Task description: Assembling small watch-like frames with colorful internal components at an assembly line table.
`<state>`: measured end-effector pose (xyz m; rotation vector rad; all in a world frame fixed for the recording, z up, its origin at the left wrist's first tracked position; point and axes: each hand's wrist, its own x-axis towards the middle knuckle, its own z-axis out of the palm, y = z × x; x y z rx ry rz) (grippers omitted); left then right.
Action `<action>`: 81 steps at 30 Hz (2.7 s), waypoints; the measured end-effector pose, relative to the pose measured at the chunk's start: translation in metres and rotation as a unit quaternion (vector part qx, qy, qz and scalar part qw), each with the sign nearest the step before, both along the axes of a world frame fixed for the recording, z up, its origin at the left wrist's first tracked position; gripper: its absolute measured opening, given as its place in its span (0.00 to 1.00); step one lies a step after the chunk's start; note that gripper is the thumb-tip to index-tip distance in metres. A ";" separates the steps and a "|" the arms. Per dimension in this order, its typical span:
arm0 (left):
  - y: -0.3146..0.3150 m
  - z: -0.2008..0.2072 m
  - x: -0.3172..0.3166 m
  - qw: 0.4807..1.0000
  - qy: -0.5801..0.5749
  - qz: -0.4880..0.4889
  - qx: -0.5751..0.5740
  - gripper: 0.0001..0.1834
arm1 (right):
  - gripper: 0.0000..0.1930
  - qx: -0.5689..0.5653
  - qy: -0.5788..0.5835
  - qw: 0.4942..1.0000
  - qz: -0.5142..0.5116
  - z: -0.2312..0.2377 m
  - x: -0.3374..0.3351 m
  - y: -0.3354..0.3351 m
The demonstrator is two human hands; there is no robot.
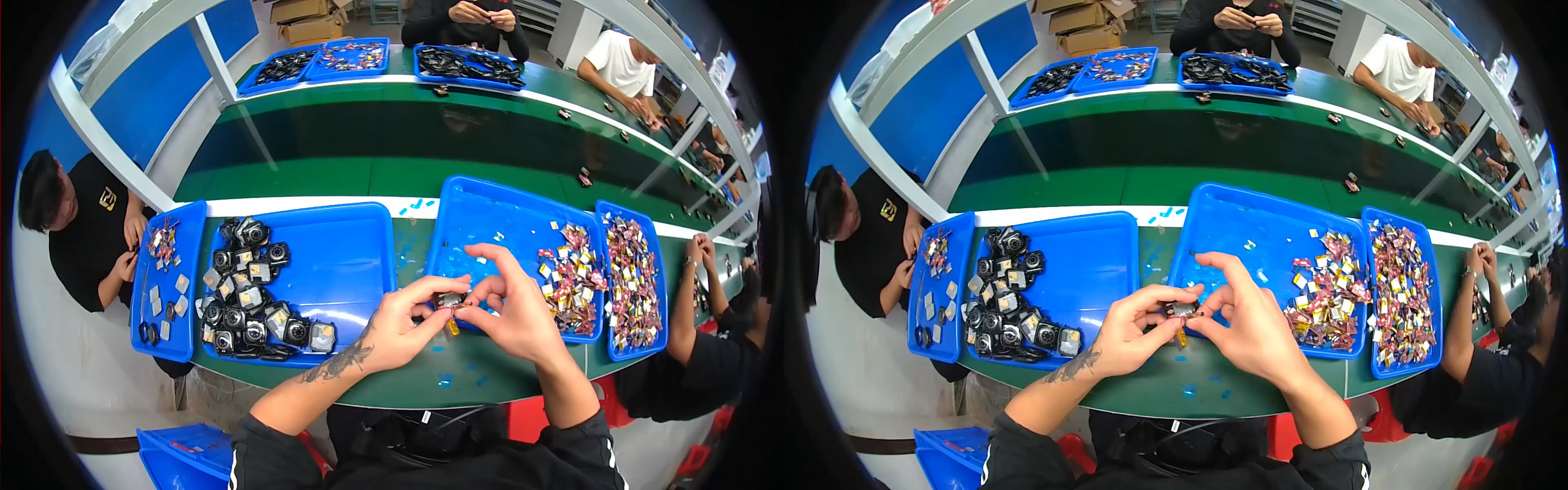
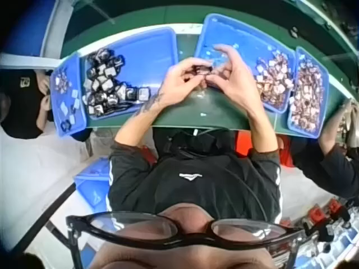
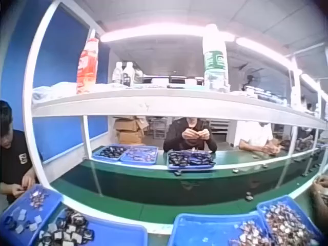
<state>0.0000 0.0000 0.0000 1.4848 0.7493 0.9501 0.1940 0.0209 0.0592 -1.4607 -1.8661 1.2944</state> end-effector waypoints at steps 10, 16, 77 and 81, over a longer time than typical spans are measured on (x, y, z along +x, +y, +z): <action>-0.007 0.005 0.011 0.980 -0.152 0.081 -0.104 0.20 | 0.26 0.046 0.220 0.974 -0.021 -0.038 -0.007 -0.008; -0.003 0.000 0.001 0.990 -0.073 0.114 -0.049 0.17 | 0.24 0.071 0.205 0.976 -0.036 -0.028 -0.013 -0.013; 0.012 0.002 -0.004 0.987 0.030 0.157 0.006 0.14 | 0.13 0.278 -0.006 0.959 -0.048 0.001 0.059 0.020; 0.015 0.011 0.009 0.982 0.083 0.151 0.077 0.16 | 0.10 0.125 0.243 0.961 -0.054 -0.011 0.026 0.018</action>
